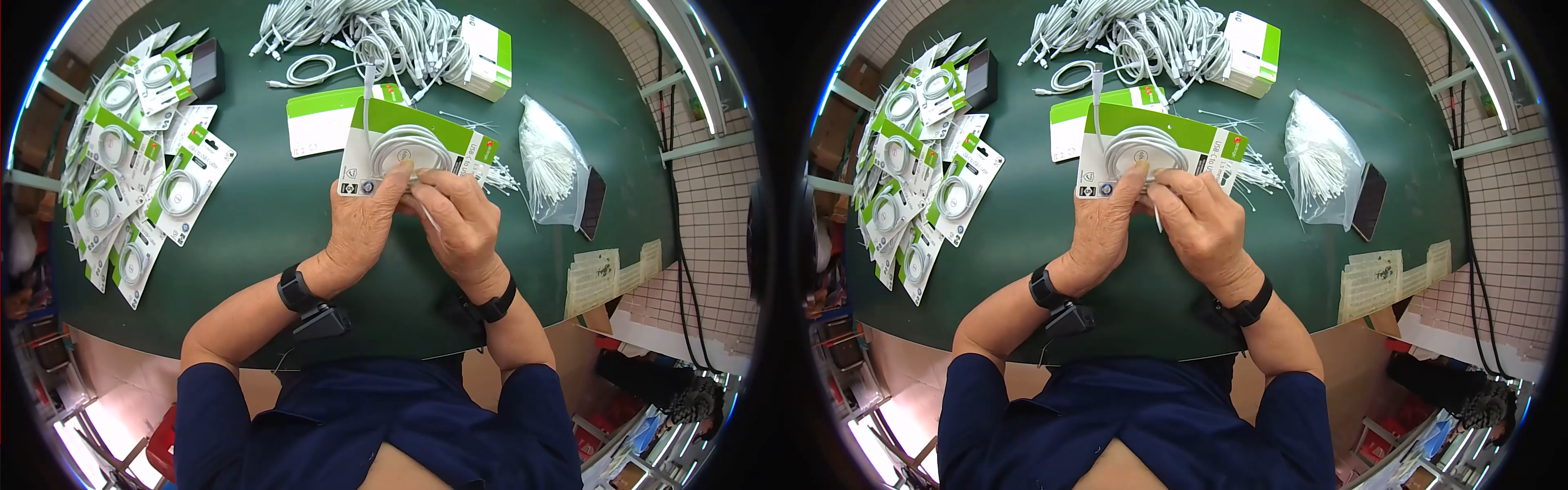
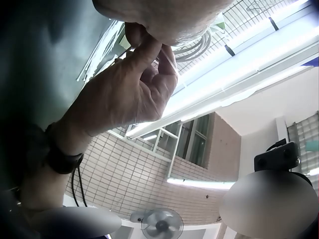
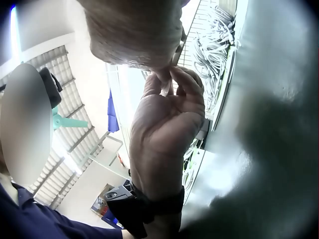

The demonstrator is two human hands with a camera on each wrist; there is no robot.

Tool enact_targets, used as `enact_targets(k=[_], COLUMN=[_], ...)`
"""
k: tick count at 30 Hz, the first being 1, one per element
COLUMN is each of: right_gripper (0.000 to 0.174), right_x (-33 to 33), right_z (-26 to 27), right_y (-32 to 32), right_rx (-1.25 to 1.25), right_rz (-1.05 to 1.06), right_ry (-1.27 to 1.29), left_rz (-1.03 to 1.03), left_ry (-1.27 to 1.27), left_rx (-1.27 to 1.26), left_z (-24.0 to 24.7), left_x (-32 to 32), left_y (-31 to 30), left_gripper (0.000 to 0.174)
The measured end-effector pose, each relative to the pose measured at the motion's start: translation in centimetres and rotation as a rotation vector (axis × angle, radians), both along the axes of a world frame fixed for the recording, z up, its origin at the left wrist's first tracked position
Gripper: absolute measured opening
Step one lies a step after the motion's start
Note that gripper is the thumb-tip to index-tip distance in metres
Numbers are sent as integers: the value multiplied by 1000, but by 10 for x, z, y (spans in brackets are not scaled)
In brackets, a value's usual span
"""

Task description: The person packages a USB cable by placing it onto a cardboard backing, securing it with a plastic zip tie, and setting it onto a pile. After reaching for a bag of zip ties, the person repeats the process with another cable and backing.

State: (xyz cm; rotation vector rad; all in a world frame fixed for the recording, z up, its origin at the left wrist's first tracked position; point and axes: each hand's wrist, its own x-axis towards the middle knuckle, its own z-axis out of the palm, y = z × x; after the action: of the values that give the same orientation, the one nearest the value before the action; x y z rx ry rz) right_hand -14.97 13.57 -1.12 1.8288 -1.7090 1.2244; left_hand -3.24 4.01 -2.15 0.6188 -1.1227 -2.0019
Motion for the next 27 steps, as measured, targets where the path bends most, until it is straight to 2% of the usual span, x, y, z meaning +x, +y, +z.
enact_targets(k=[11,18,27], right_gripper=[31,29,28], right_x=[3,6,12], right_z=[1,-11,3], right_y=[6,6,8], right_rx=[220,106,-53], right_rz=[-14,-9,21], right_ry=[2,-117,-46], left_rz=[-11,-23,-55], left_ry=[-11,-9,-37], left_rx=[18,-29,-75], left_z=[-7,-10,11], left_x=[2,2,2], left_y=[0,-4,-8], left_gripper=[30,28,22])
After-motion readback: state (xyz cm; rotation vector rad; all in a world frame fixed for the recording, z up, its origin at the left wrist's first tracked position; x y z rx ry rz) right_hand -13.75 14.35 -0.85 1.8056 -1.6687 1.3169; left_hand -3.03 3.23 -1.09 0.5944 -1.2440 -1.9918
